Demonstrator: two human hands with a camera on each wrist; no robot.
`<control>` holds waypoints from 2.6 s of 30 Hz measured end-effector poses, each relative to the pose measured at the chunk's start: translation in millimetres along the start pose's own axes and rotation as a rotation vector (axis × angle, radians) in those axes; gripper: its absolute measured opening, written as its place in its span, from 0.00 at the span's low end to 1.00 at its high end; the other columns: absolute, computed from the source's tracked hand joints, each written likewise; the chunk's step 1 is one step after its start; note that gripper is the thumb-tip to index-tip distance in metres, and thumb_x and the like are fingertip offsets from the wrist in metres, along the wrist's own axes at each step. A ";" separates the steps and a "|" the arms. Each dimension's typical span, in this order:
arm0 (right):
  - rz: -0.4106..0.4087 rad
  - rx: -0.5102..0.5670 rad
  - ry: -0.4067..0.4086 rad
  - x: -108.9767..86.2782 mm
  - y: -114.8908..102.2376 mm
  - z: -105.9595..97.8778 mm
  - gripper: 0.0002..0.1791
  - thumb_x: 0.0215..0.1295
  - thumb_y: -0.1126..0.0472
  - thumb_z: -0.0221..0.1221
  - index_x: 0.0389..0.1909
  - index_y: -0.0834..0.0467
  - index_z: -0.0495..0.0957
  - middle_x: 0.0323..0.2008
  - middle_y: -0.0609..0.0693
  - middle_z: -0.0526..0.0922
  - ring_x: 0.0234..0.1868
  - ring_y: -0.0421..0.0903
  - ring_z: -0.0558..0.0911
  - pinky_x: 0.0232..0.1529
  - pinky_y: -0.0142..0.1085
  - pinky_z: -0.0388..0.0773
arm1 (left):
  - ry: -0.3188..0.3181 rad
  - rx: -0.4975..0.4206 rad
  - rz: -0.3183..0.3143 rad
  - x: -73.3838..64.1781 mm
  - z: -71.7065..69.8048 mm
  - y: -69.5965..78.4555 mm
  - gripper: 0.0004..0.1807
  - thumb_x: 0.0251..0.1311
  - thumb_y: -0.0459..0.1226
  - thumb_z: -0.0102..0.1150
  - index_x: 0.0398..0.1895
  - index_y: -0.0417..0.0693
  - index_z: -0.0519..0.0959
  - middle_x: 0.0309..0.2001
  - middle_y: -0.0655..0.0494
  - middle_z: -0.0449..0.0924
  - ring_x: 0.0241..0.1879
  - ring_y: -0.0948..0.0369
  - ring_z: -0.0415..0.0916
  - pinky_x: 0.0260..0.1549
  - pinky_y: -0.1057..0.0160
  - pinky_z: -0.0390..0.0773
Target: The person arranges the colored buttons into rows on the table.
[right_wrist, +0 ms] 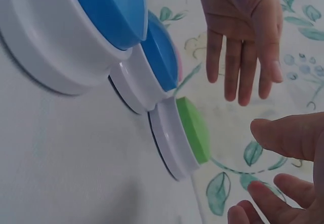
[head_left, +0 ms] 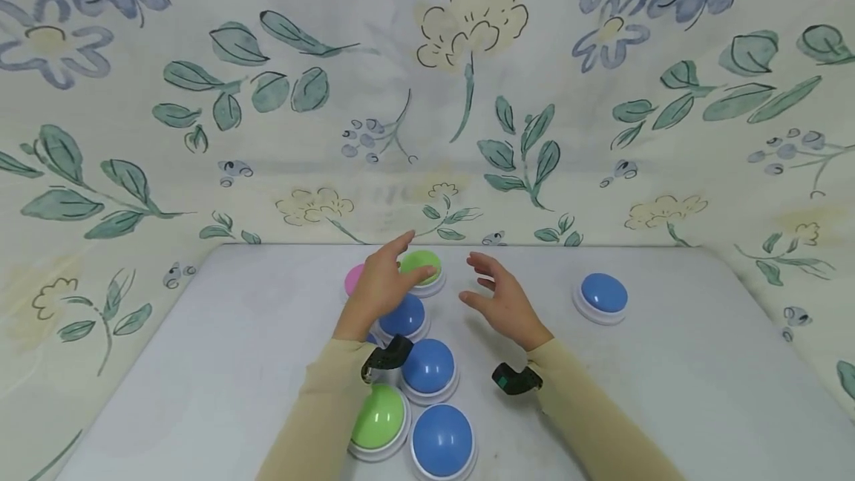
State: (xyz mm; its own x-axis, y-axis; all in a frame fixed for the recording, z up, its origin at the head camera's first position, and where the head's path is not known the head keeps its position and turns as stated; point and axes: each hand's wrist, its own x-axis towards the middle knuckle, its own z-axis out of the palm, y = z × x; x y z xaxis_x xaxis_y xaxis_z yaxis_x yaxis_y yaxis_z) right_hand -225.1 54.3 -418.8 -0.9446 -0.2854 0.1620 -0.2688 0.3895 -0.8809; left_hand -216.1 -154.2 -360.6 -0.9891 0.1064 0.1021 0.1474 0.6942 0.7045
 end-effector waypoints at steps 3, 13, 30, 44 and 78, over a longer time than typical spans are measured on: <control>-0.001 -0.001 -0.014 5.6 -0.2 8.2 0.34 0.58 0.62 0.62 0.66 0.55 0.61 0.63 0.49 0.67 0.64 0.47 0.65 0.62 0.41 0.65 | 0.002 -0.004 0.007 2.6 -1.4 -7.7 0.41 0.55 0.50 0.62 0.69 0.47 0.59 0.65 0.45 0.64 0.60 0.45 0.66 0.56 0.48 0.69; 0.023 -0.031 -0.102 25.6 -4.6 24.1 0.36 0.59 0.57 0.61 0.67 0.53 0.59 0.67 0.54 0.60 0.64 0.54 0.66 0.59 0.45 0.69 | -0.028 0.114 -0.004 11.8 -4.6 -25.6 0.38 0.54 0.44 0.64 0.68 0.48 0.61 0.64 0.45 0.65 0.63 0.48 0.61 0.60 0.47 0.63; 0.060 -0.088 -0.129 49.9 -1.0 44.6 0.39 0.58 0.57 0.62 0.68 0.59 0.56 0.66 0.57 0.61 0.62 0.54 0.67 0.60 0.44 0.68 | -0.151 0.337 0.047 26.1 1.2 -41.4 0.37 0.52 0.45 0.66 0.65 0.44 0.65 0.59 0.46 0.71 0.59 0.46 0.67 0.59 0.37 0.58; 0.133 -0.153 -0.153 60.0 -3.2 47.1 0.42 0.52 0.61 0.67 0.67 0.62 0.58 0.65 0.57 0.64 0.65 0.52 0.64 0.65 0.42 0.60 | -0.133 0.427 0.021 27.9 8.4 -44.8 0.33 0.53 0.44 0.65 0.62 0.44 0.69 0.56 0.46 0.75 0.57 0.46 0.68 0.60 0.31 0.44; -0.003 -0.284 -0.074 46.5 -19.5 30.3 0.43 0.52 0.51 0.67 0.67 0.60 0.60 0.63 0.56 0.68 0.58 0.51 0.72 0.57 0.41 0.71 | -0.057 0.285 0.122 23.3 -1.0 -22.8 0.37 0.45 0.43 0.71 0.60 0.42 0.71 0.57 0.47 0.74 0.57 0.52 0.70 0.57 0.53 0.69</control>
State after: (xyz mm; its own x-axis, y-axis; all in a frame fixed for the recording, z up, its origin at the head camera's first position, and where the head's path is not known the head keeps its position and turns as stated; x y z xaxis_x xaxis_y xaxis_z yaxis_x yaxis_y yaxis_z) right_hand -258.1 6.9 -407.6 -0.9302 -0.3461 0.1219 -0.3231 0.6152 -0.7191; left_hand -242.5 -168.2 -373.6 -0.9634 0.2351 0.1289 0.2681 0.8447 0.4632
